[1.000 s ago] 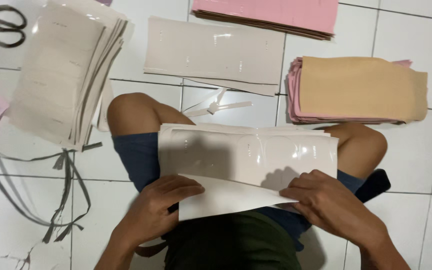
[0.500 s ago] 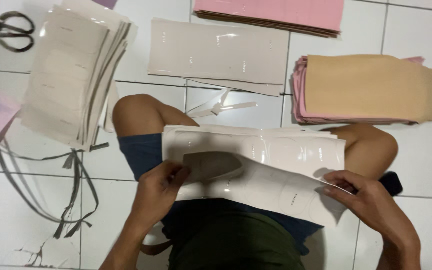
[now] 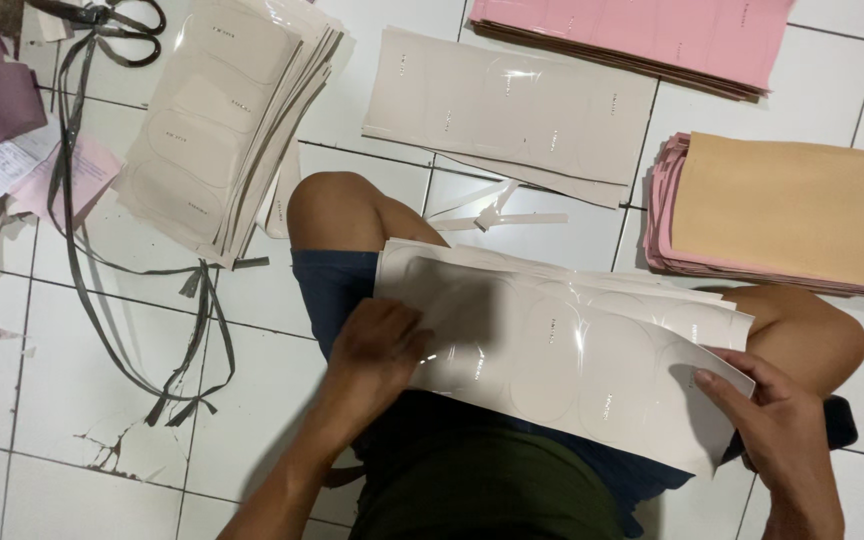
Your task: The person sits cross-legged on a tiled floor and peels the tan backing paper off pink glossy cut sheets one at a time, stacking the peeled sheets into piles. They then continue the same peeling and stacking with cream-colored sheets.
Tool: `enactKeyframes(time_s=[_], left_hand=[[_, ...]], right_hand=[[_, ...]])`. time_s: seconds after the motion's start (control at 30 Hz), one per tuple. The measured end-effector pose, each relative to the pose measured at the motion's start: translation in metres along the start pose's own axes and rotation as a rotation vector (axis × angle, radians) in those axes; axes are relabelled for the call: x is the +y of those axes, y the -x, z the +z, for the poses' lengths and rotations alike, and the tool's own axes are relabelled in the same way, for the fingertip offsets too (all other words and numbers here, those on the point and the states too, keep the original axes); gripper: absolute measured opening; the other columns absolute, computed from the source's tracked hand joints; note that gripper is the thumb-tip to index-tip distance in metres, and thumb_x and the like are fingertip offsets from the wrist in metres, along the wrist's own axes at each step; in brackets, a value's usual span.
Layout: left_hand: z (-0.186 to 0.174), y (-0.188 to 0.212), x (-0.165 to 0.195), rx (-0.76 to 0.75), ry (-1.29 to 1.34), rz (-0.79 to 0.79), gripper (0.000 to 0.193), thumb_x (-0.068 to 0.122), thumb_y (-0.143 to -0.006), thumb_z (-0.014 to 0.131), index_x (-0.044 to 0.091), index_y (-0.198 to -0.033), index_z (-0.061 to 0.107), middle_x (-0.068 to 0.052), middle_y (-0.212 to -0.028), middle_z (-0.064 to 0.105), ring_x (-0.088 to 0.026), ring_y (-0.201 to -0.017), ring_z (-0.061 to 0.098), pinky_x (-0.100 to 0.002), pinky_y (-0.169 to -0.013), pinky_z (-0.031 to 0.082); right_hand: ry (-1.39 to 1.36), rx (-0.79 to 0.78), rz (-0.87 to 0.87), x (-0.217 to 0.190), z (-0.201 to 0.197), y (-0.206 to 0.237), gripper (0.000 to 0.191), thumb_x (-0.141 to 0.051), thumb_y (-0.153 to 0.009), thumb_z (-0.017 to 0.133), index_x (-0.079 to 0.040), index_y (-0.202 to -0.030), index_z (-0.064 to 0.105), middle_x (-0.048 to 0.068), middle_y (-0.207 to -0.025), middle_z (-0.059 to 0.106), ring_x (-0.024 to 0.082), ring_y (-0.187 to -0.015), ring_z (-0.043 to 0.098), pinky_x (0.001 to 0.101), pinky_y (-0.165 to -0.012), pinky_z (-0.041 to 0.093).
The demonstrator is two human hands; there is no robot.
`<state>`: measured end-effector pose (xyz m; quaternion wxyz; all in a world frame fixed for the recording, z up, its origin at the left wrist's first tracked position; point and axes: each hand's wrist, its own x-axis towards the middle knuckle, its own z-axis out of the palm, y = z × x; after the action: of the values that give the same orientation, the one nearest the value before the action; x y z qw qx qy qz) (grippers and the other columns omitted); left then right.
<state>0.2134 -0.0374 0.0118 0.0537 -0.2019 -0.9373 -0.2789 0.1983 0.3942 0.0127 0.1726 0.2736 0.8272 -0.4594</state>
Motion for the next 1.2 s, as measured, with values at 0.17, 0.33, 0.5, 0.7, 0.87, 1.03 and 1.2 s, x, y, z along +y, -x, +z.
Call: enactKeyframes(time_s=[0.17,0.33,0.5,0.7,0.87,1.03,1.2], left_hand=[[0.003,0.026,0.035,-0.056,0.189,0.136,0.014,0.004,-0.09,0.07,-0.003,-0.103,0.071,-0.018,-0.127,0.067,-0.032,-0.118,0.067,-0.042,-0.096,0.055],[0.003,0.041,0.041,0.013,0.38,-0.097,0.019,0.006,-0.094,0.069,0.0,-0.112,0.073,-0.016,-0.127,0.07,-0.028,-0.115,0.071,-0.038,-0.095,0.058],[0.006,0.029,0.015,0.076,0.5,-0.778,0.027,0.012,-0.091,0.069,-0.002,-0.114,0.073,-0.016,-0.126,0.07,-0.03,-0.11,0.07,-0.035,-0.09,0.056],[0.002,0.013,0.007,0.184,0.627,-0.941,0.026,0.019,-0.093,0.069,0.001,-0.112,0.072,-0.009,-0.095,0.076,-0.022,-0.083,0.073,-0.032,-0.076,0.057],[-0.001,-0.012,-0.005,0.186,0.545,-0.916,0.038,0.023,-0.09,0.072,0.003,-0.122,0.065,-0.009,-0.09,0.074,-0.018,-0.076,0.069,-0.031,-0.072,0.056],[0.006,-0.026,0.003,0.022,0.323,-0.901,0.037,0.024,-0.082,0.078,0.003,-0.111,0.069,-0.008,-0.088,0.071,-0.02,-0.074,0.067,-0.035,-0.068,0.053],[0.012,-0.02,0.008,0.147,0.032,-0.584,0.03,0.023,-0.082,0.082,-0.003,-0.093,0.072,-0.015,-0.1,0.061,-0.028,-0.084,0.061,-0.038,-0.068,0.05]], right_hand=[[0.065,-0.005,-0.015,-0.004,-0.002,0.015,0.028,-0.013,-0.089,0.075,-0.001,-0.114,0.078,0.008,-0.076,0.066,0.006,-0.053,0.042,0.0243,-0.041,0.026],[0.154,0.034,0.052,-0.018,0.009,0.012,0.029,-0.014,-0.094,0.075,0.0,-0.12,0.076,0.014,-0.077,0.069,0.013,-0.057,0.052,0.0275,-0.046,0.037],[0.22,-0.018,0.074,-0.02,0.012,0.005,0.031,-0.017,-0.094,0.074,0.0,-0.119,0.075,0.016,-0.079,0.073,0.018,-0.062,0.063,0.0302,-0.051,0.047],[0.255,-0.077,0.01,0.028,-0.019,0.001,0.027,-0.012,-0.097,0.073,0.002,-0.119,0.082,0.021,-0.083,0.07,0.02,-0.066,0.053,0.0337,-0.057,0.04],[0.203,-0.009,0.133,0.098,-0.079,-0.005,0.027,-0.001,-0.093,0.073,0.007,-0.118,0.08,0.02,-0.08,0.074,0.022,-0.071,0.055,0.0384,-0.063,0.045],[0.224,-0.081,0.389,0.162,-0.126,0.004,0.031,-0.011,-0.092,0.071,0.007,-0.116,0.081,0.017,-0.093,0.077,0.024,-0.086,0.064,0.0432,-0.085,0.05],[0.264,0.011,0.536,0.171,-0.127,0.028,0.039,-0.017,-0.089,0.078,0.003,-0.123,0.08,0.025,-0.095,0.082,0.032,-0.1,0.066,0.0401,-0.105,0.042]])
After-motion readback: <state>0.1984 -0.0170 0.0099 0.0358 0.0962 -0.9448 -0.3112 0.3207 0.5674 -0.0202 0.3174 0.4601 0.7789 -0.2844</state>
